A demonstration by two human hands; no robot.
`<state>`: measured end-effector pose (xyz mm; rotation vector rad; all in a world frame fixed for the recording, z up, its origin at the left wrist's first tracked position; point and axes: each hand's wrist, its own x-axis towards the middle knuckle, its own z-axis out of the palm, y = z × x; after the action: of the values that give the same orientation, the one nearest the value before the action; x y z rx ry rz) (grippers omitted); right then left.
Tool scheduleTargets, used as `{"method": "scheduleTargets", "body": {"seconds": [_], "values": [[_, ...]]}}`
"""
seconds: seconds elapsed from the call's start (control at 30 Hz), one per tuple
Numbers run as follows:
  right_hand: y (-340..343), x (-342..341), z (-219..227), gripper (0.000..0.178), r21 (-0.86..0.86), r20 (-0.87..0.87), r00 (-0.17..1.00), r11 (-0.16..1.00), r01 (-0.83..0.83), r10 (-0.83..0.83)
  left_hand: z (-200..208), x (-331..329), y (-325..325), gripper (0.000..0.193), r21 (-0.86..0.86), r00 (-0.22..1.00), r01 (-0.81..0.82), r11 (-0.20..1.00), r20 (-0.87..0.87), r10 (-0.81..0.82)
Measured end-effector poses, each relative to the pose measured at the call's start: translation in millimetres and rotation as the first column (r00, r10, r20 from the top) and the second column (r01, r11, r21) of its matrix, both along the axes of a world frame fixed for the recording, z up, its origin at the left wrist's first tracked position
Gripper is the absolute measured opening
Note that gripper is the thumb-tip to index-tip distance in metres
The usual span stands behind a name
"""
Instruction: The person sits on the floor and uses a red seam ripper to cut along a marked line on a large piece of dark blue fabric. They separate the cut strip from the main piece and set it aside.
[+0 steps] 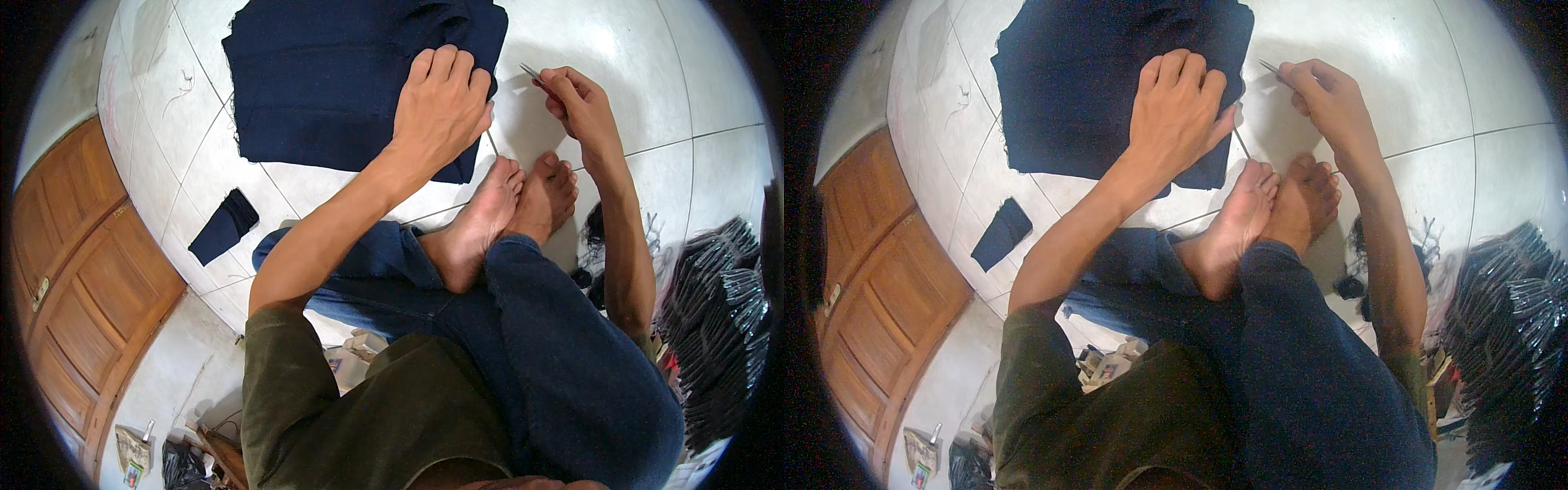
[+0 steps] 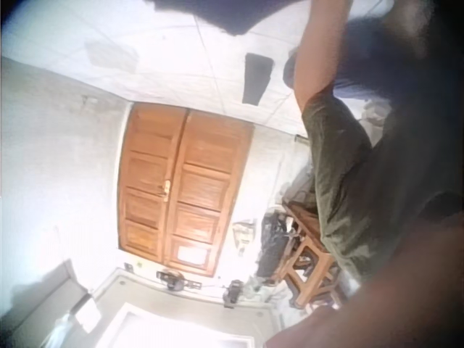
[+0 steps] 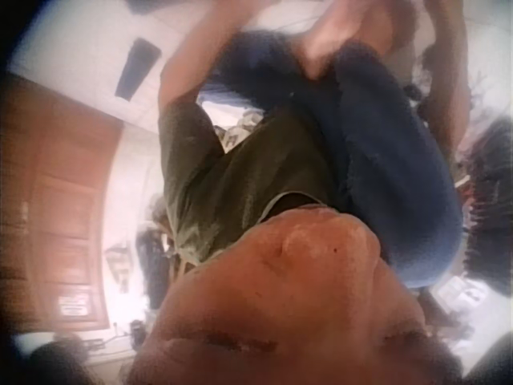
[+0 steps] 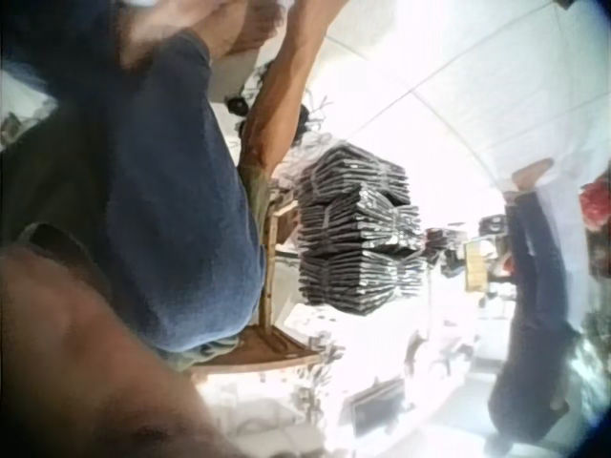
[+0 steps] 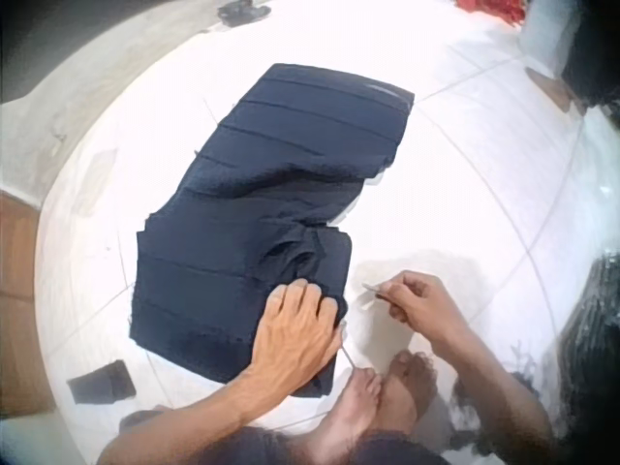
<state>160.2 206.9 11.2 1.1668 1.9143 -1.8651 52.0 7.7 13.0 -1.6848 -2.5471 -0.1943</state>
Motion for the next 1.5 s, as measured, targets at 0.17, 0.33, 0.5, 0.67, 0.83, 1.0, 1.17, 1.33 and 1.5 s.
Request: {"method": "scheduleTargets", "body": {"seconds": [0.17, 0.33, 0.5, 0.67, 0.83, 1.0, 1.17, 1.33, 1.5], "values": [[-4, 4, -5, 0.03, 0.046, -0.045, 0.999, 0.999, -0.001, 0.003, 2, 9, 2, 0.033, 0.0, 0.997, -0.076, 0.997, -0.022, 0.076], [-6, 2, -6, 0.034, 0.017, -0.055, 0.998, 1.0, -0.013, 0.014, -3, 5, 7, 0.027, -0.002, 0.997, -0.074, 0.997, 0.027, 0.074], [3, -8, -7, 0.043, 0.048, -0.049, 0.994, 0.994, -0.096, 0.098, -11, -6, -8, 0.021, 0.211, 0.997, -0.004, 0.977, 0.079, -0.013], [15, -27, -19, 0.045, 0.141, -0.043, 0.959, 0.952, -0.272, 0.28, -13, -7, -13, 0.016, 0.279, 0.991, 0.014, 0.96, 0.127, -0.052], [15, -39, -25, 0.045, 0.213, -0.072, 0.933, 0.92, -0.33, 0.351, -14, -8, -13, 0.015, 0.31, 0.991, 0.015, 0.95, 0.125, -0.056], [16, -44, -24, 0.044, 0.267, -0.069, 0.912, 0.888, -0.374, 0.404, -16, -8, -14, 0.015, 0.325, 0.992, 0.019, 0.945, 0.114, -0.059], [14, -43, -28, 0.044, 0.304, -0.067, 0.915, 0.882, -0.361, 0.398, -18, -6, -14, 0.015, 0.324, 0.994, 0.019, 0.946, 0.099, -0.054], [15, -48, -23, 0.043, 0.289, -0.062, 0.9, 0.871, -0.398, 0.432, -20, -6, -15, 0.015, 0.328, 0.994, 0.015, 0.945, 0.099, -0.051], [13, -45, -31, 0.041, 0.333, -0.113, 0.911, 0.879, -0.34, 0.396, -17, -6, -13, 0.015, 0.339, 0.992, 0.014, 0.941, 0.112, -0.055]]}}
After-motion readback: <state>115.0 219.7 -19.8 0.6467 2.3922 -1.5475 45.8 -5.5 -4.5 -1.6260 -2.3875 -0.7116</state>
